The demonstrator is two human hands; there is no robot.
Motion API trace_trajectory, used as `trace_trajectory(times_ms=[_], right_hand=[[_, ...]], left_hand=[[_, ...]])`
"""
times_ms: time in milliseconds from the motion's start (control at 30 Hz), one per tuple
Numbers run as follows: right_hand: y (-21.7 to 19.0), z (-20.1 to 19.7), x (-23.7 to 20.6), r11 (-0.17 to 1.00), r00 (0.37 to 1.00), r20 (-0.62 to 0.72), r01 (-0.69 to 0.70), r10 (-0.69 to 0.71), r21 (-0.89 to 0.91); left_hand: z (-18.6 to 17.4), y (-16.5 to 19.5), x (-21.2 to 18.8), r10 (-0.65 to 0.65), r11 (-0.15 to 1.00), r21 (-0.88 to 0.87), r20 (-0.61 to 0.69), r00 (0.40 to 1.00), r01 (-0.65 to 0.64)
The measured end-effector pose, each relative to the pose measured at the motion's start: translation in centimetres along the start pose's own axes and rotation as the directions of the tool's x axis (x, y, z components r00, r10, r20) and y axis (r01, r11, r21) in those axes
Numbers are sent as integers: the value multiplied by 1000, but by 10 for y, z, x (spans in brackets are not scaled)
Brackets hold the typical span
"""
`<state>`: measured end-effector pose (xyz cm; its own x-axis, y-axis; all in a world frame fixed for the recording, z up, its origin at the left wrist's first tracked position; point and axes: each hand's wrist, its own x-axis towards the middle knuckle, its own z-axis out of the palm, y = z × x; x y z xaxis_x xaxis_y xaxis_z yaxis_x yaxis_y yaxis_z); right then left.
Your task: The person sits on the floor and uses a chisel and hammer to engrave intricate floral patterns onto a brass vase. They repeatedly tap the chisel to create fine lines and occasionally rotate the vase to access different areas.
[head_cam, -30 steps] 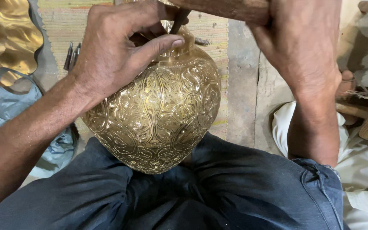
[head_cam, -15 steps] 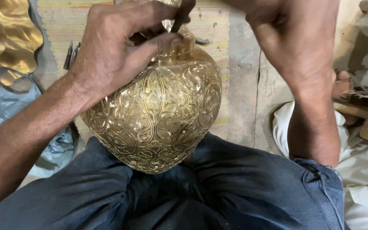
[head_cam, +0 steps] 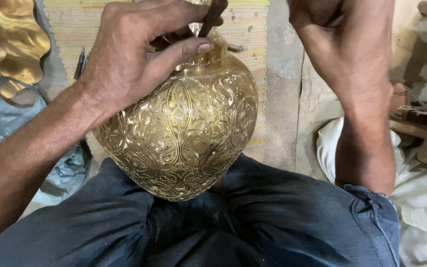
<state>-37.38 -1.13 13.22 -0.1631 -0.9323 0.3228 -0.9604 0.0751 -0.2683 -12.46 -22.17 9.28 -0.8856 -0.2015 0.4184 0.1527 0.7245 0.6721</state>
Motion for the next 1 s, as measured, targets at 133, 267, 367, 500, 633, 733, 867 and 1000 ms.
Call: trace_trajectory(times_ms=[133, 267, 367, 500, 633, 733, 867, 1000], right_hand=[[-1, 0, -1, 1000, 1000, -6, 1, -1, -4], [-2, 1, -1, 1000, 1000, -3, 10, -10, -11], [-2, 1, 0, 1000, 1000, -10, 11, -12, -17], [-4, 2, 0, 999, 1000, -5, 18, -18, -29], [-5, 3, 1, 999, 1000, -7, 23, -24, -40], [-5, 4, 3, 999, 1000, 1, 27, -27, -42], [-7, 5, 4, 997, 999, 5, 37, -37, -66], [-6, 2, 4, 986, 998, -4, 57, -58, -154]], left_hand=[[-1, -1, 0, 8, 1000, -16, 21, 1000, -7], [-2, -2, -1, 6, 999, -39, -3, 1000, -6], [-2, -2, -2, -23, 999, -47, 38, 999, 25], [-2, -4, -2, 20, 1000, -6, 7, 1000, -20], [-3, -6, -2, 4, 1000, -22, 29, 1000, -3], [-4, -6, -5, -50, 997, -49, 58, 997, 53], [-5, -6, -5, 21, 993, -120, 30, 999, -17], [-6, -7, -5, 9, 995, -101, 38, 999, -5]])
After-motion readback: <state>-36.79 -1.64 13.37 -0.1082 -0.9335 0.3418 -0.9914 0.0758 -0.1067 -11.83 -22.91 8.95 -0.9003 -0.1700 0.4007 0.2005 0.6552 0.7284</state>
